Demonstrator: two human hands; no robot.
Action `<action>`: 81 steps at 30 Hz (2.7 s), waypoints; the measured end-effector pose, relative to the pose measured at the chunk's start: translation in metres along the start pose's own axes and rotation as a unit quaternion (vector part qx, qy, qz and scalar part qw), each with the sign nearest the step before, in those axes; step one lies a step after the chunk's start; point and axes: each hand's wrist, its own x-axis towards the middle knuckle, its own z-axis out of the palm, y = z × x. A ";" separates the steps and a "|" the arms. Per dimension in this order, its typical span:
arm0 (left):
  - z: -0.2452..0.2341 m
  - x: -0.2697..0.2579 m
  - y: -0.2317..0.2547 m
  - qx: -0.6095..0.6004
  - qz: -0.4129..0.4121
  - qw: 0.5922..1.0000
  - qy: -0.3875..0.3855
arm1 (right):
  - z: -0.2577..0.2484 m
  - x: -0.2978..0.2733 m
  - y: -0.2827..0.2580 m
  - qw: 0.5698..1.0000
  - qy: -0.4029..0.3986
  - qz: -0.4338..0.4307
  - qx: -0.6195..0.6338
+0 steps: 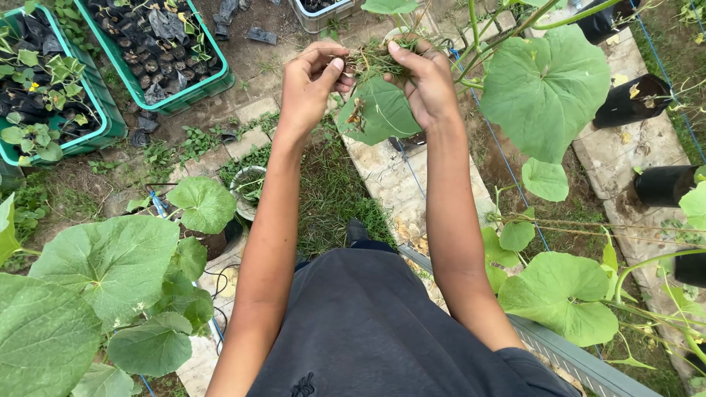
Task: Removing weeds from the soil around garden plants and handling seedlings.
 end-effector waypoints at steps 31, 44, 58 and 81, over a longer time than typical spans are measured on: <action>0.016 0.001 0.010 0.042 -0.021 0.995 0.090 | 0.000 0.005 0.000 0.983 0.013 -0.095 -0.154; 0.006 -0.003 -0.032 0.077 -0.039 0.993 0.078 | -0.003 0.013 0.002 0.988 0.013 -0.090 -0.123; 0.022 -0.017 -0.102 0.191 -0.061 0.979 0.028 | 0.024 -0.004 -0.041 0.982 -0.138 -0.111 -0.060; -0.019 -0.065 -0.062 -0.236 -0.086 0.955 0.156 | 0.020 0.014 0.053 0.969 -0.143 -0.075 -0.186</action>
